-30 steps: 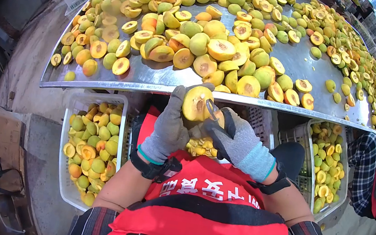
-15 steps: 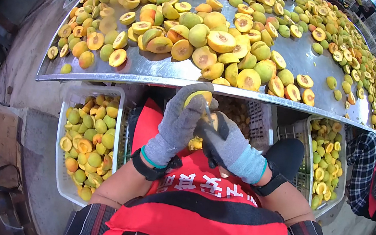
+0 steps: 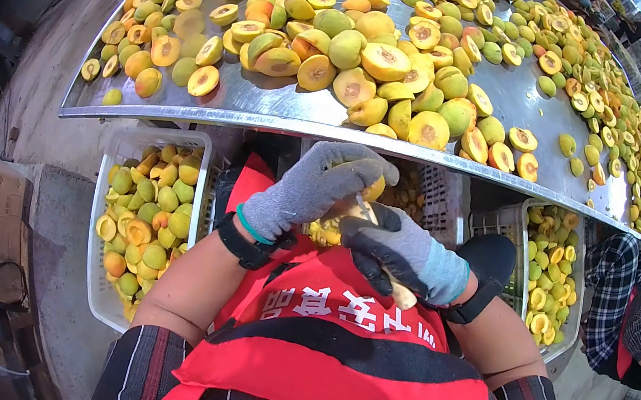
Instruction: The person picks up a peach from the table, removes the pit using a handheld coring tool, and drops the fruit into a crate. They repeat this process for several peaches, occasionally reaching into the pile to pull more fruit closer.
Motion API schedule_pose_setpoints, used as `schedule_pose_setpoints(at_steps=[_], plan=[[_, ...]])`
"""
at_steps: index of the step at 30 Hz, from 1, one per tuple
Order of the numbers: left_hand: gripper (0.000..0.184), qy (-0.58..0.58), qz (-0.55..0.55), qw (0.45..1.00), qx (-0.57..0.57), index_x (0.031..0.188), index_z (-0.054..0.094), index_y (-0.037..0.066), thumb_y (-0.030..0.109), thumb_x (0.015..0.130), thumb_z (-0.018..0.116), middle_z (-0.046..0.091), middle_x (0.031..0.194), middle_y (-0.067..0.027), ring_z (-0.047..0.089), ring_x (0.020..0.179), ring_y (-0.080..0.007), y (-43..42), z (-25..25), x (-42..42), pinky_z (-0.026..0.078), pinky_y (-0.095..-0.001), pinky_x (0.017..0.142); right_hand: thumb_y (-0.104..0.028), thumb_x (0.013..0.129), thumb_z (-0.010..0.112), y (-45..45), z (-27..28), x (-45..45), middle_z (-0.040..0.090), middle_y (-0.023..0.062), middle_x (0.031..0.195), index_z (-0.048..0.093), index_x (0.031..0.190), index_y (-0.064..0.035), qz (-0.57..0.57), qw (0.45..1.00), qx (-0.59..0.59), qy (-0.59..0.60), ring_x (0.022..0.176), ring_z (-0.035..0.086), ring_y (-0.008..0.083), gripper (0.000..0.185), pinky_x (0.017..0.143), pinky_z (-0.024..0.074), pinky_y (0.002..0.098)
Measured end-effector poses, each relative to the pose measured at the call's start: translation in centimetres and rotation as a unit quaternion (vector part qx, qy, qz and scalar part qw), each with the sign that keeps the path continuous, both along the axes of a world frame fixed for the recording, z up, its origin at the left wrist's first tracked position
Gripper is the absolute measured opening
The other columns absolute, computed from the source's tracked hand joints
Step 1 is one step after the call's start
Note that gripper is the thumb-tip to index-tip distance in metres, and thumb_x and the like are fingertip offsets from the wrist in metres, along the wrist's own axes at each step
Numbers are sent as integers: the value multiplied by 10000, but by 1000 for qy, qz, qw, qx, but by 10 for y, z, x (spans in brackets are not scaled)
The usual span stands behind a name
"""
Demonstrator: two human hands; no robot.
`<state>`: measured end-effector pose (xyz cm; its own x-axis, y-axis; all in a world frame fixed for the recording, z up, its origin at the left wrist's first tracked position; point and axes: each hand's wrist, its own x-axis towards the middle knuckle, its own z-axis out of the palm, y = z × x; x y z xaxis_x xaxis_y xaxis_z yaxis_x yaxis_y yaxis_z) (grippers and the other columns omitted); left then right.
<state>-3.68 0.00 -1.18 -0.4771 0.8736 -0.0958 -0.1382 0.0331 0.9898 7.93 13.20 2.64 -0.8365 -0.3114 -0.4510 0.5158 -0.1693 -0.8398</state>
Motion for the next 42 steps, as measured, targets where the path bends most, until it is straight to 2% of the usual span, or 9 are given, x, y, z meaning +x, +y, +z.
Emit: schedule_pose_setpoints(at_steps=[8, 12, 14, 16, 20, 22, 26, 34, 42], plan=[[506, -361, 130, 903, 192, 1126, 515, 4, 446, 925, 375, 625, 852, -128, 615, 724, -192, 29, -17, 26, 526, -286, 646, -267, 940, 407, 10, -32, 13, 387, 1, 494, 515, 880, -38, -67, 863, -491, -95, 324, 342, 87, 260, 315, 278, 200], [319, -169, 197, 956, 135, 1049, 525, 16, 284, 943, 388, 594, 916, -78, 575, 846, -189, 41, -33, 20, 471, -295, 762, -320, 945, 371, 21, -40, 19, 383, -15, 491, 502, 935, -50, -140, 829, -539, -51, 312, 317, 88, 301, 332, 264, 226], [221, 117, 174, 977, 30, 1063, 539, 34, 157, 906, 445, 584, 949, -70, 548, 859, -149, 21, -27, 9, 447, -277, 790, -390, 946, 326, 28, -35, 27, 379, -36, 486, 500, 967, -63, -204, 834, -512, -41, 312, 368, 74, 371, 332, 327, 234], [235, -7, 175, 982, -69, 1062, 551, 32, 154, 861, 555, 591, 946, -76, 563, 857, -138, 1, -6, 11, 464, -272, 762, -393, 947, 315, 38, -44, 33, 379, -38, 499, 497, 979, -67, -207, 837, -505, -23, 313, 365, 69, 374, 333, 325, 236], [306, 251, 244, 935, -52, 1103, 563, 47, 204, 844, 611, 615, 886, -48, 539, 796, -83, -64, -20, 11, 463, -231, 683, -352, 940, 368, 43, -50, 39, 371, -5, 494, 521, 907, -68, -255, 870, -419, -46, 315, 332, 102, 325, 347, 306, 267], [398, 197, 294, 924, -142, 1087, 572, 54, 267, 770, 684, 631, 851, -94, 611, 792, -205, -117, -8, -4, 485, -310, 718, -350, 935, 383, 41, -49, 36, 368, -4, 492, 526, 892, -70, -238, 881, -406, -51, 315, 330, 108, 317, 346, 302, 257], [490, 403, 243, 670, -574, 1022, 595, 56, 438, 720, 648, 597, 974, -197, 578, 890, -359, -207, 32, -26, 470, -417, 704, -342, 926, 422, 34, -47, 29, 385, 25, 516, 524, 866, -78, -298, 908, -285, -70, 362, 348, 132, 289, 357, 300, 252], [479, 483, 316, 707, -409, 987, 578, 38, 416, 705, 663, 600, 983, -187, 573, 945, -335, -151, 27, -147, 462, -425, 784, -278, 924, 449, 8, -36, 3, 476, 44, 564, 522, 862, -52, -252, 943, -200, -80, 456, 461, 156, 245, 438, 382, 265], [336, 407, 255, 740, -472, 993, 563, 94, 335, 762, 598, 613, 972, -168, 592, 908, -334, -113, -29, -173, 469, -439, 761, -217, 865, 575, 35, -29, -49, 556, 44, 627, 541, 872, -56, -329, 911, 199, 151, 540, 552, 176, 164, 478, 416, 271]])
